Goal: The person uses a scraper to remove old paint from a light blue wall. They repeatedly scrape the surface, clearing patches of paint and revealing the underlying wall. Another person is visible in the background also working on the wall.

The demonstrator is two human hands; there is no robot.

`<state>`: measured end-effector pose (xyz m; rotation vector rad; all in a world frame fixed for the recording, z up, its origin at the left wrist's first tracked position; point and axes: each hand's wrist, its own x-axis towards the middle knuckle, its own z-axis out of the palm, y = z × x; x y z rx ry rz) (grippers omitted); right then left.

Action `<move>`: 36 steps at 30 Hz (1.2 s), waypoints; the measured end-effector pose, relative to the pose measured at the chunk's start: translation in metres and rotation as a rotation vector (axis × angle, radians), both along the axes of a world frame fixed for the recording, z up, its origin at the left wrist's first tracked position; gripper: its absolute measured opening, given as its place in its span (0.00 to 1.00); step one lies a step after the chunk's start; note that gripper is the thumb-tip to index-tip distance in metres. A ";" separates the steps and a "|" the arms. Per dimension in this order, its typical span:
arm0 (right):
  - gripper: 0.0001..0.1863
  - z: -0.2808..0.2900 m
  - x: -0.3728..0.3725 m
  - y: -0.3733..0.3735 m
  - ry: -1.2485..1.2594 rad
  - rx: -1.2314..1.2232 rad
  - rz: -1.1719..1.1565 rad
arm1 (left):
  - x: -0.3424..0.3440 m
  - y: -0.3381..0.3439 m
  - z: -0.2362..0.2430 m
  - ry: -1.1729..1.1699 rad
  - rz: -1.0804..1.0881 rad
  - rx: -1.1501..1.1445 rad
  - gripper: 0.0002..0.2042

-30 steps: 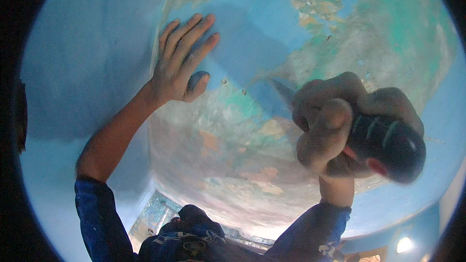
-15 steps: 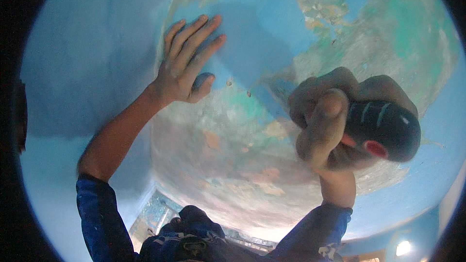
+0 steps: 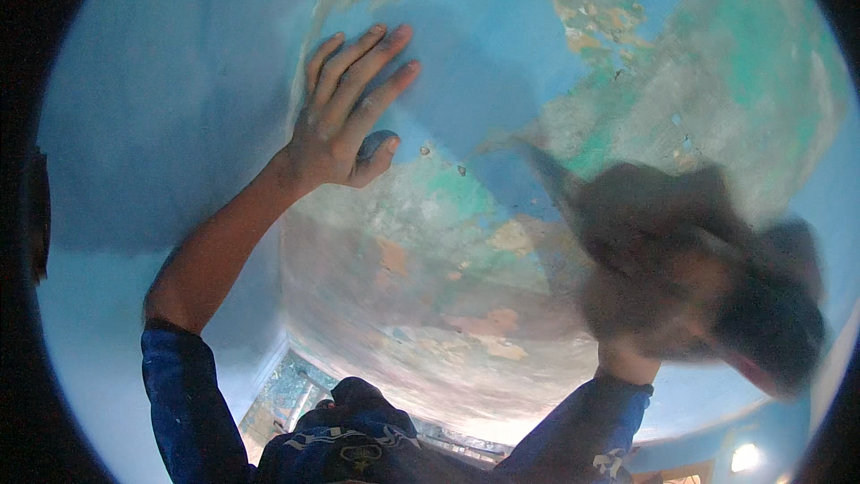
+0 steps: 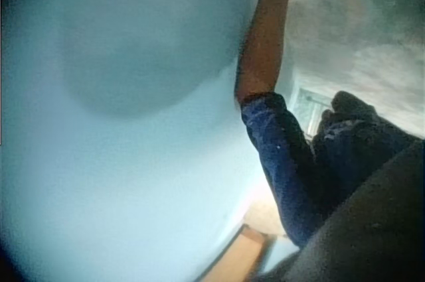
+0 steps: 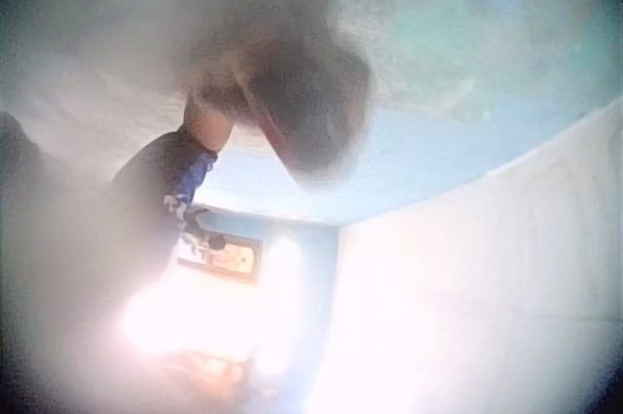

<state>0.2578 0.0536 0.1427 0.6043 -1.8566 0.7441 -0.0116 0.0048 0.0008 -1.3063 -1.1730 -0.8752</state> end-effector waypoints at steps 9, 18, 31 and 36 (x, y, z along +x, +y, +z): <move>0.17 -0.007 -0.003 -0.001 -0.013 -0.111 -0.091 | -0.003 -0.003 0.002 0.005 0.002 0.001 0.26; 0.23 -0.027 -0.003 0.018 -0.047 -0.024 -0.237 | -0.004 0.003 -0.004 0.009 -0.012 0.010 0.26; 0.19 -0.037 -0.011 0.020 -0.043 0.155 -0.110 | -0.004 0.005 -0.002 -0.011 -0.027 -0.005 0.27; 0.23 -0.049 -0.002 0.006 -0.225 0.147 -0.092 | -0.006 0.002 -0.001 -0.005 -0.048 0.015 0.32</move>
